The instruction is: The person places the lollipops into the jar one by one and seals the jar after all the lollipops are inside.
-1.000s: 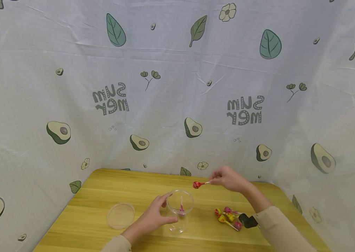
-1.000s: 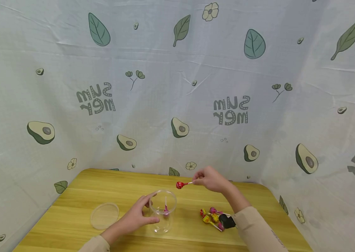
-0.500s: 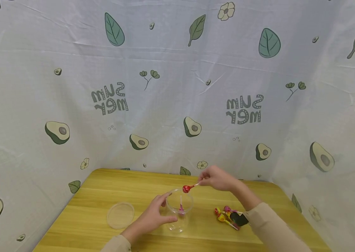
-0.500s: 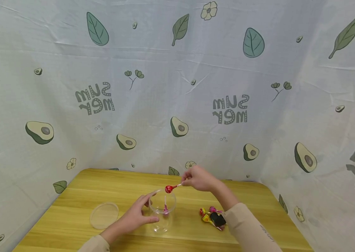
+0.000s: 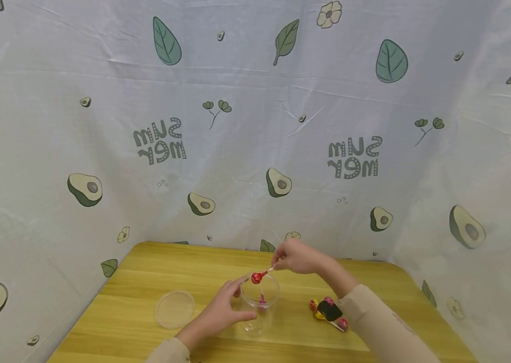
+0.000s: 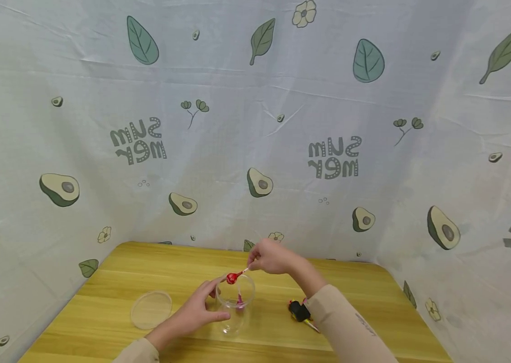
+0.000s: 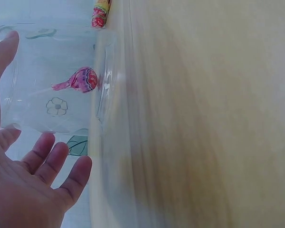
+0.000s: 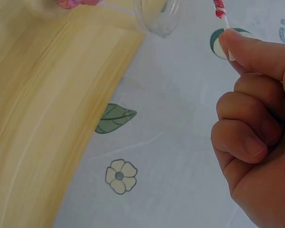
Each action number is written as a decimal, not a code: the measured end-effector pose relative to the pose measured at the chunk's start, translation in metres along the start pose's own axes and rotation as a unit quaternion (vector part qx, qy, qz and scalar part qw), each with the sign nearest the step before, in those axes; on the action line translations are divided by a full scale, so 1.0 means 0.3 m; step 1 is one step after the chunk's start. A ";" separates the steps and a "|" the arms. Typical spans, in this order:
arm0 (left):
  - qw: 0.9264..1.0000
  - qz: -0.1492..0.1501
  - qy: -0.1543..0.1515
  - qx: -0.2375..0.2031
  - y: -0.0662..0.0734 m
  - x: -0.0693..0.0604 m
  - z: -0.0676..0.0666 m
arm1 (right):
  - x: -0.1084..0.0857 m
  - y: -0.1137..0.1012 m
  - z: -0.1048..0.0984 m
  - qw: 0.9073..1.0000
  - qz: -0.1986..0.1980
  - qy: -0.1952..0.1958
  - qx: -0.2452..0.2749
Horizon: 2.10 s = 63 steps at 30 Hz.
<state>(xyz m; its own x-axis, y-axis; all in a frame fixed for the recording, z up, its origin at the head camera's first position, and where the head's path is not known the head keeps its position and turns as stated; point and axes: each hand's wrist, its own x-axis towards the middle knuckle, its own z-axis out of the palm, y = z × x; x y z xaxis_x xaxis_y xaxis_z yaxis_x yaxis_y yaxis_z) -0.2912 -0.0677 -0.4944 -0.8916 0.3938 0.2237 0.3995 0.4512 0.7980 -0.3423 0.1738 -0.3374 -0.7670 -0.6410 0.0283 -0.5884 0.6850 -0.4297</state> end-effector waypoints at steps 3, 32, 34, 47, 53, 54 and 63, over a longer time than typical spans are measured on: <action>1.000 0.004 -0.002 -0.006 0.004 0.000 -0.002 | 0.018 -0.015 0.005 1.000 -0.003 -0.013 -0.008; 1.000 0.003 -0.011 -0.008 0.002 0.002 -0.006 | 0.107 -0.075 0.113 0.991 -0.006 -0.084 -0.100; 1.000 0.002 -0.010 -0.007 0.004 0.001 -0.007 | 0.105 -0.077 0.124 0.991 -0.006 -0.086 -0.101; 1.000 0.005 -0.008 -0.010 0.003 0.001 -0.008 | 0.087 -0.111 0.186 0.982 -0.006 -0.103 -0.156; 1.000 0.009 -0.009 -0.009 0.005 -0.003 -0.008 | 0.082 -0.114 0.207 0.979 -0.010 -0.098 -0.177; 1.000 0.008 -0.009 -0.010 0.005 -0.003 -0.008 | 0.083 -0.113 0.209 0.979 -0.010 -0.098 -0.180; 1.000 -0.004 -0.007 -0.004 0.005 -0.002 -0.002 | 0.083 -0.104 0.211 0.978 0.002 -0.092 -0.186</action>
<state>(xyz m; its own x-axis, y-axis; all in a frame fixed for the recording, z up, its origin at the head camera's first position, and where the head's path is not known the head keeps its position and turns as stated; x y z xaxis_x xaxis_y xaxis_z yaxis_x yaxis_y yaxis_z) -0.2903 -0.0678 -0.4931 -0.8918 0.4015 0.2085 0.3898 0.4480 0.8046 -0.3270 0.1145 -0.3804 -0.7305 -0.6659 -0.1513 -0.6640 0.7444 -0.0706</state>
